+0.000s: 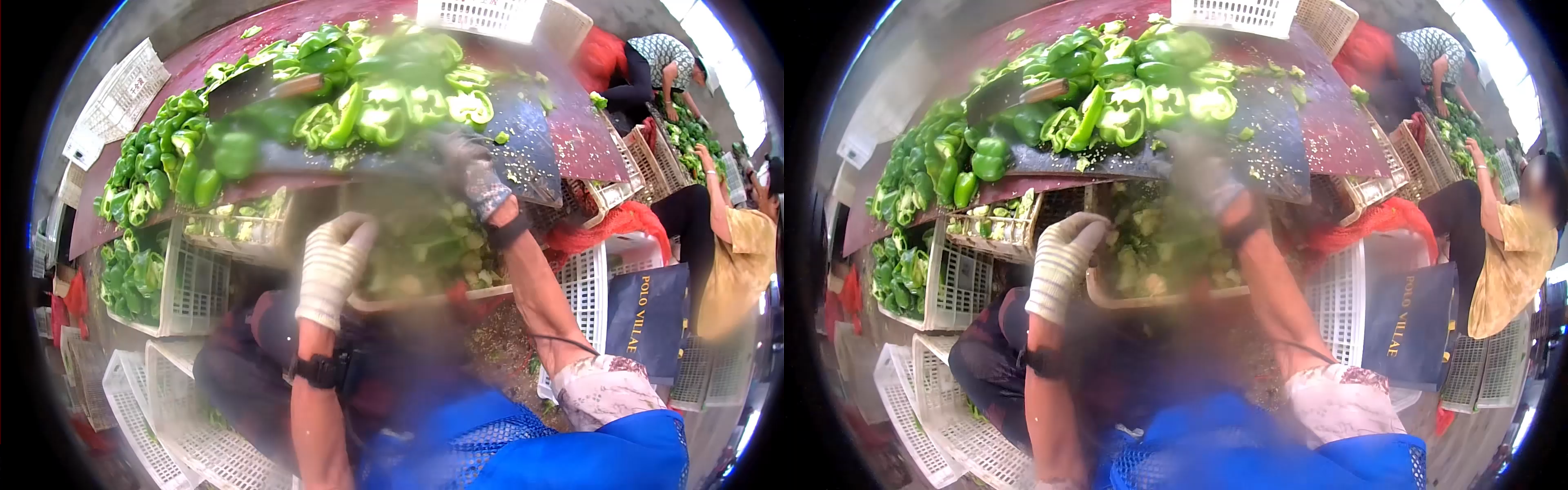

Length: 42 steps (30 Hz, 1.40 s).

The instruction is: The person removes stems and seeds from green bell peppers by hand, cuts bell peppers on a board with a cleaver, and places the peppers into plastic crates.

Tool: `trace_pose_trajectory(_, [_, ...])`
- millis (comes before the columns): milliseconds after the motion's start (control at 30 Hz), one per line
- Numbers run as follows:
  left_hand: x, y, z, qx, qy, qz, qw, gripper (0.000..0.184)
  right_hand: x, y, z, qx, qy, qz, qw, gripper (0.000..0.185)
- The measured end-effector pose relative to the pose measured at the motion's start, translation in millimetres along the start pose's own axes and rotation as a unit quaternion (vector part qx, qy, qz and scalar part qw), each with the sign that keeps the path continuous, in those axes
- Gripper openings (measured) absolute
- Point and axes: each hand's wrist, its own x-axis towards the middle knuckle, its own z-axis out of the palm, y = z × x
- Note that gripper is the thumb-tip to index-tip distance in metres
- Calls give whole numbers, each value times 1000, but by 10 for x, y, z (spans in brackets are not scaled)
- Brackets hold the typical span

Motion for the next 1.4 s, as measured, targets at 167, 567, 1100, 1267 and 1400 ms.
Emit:
trace_pose_trajectory(167, [415, -240, 169, -26, 1, 23, 999, 16, 134, -57, -365, -38, -131, -43, 990, 12])
trace_pose_trajectory(567, [699, -635, 230, -181, -91, 133, 970, 51, 31, -245, -231, 155, -11, 53, 986, 22])
trace_pose_trajectory(1100, [89, -55, 396, -203, 3, 216, 955, 35, -91, -1079, -616, 434, -86, 181, 878, 26])
trace_pose_trajectory(1267, [139, -175, 377, -337, -13, 89, 937, 41, -237, -1067, -323, 632, -13, 225, 741, 22])
trace_pose_trajectory(1400, [145, -189, 186, -679, -129, -24, 722, 46, -413, -653, -333, 652, 52, 243, 716, 27])
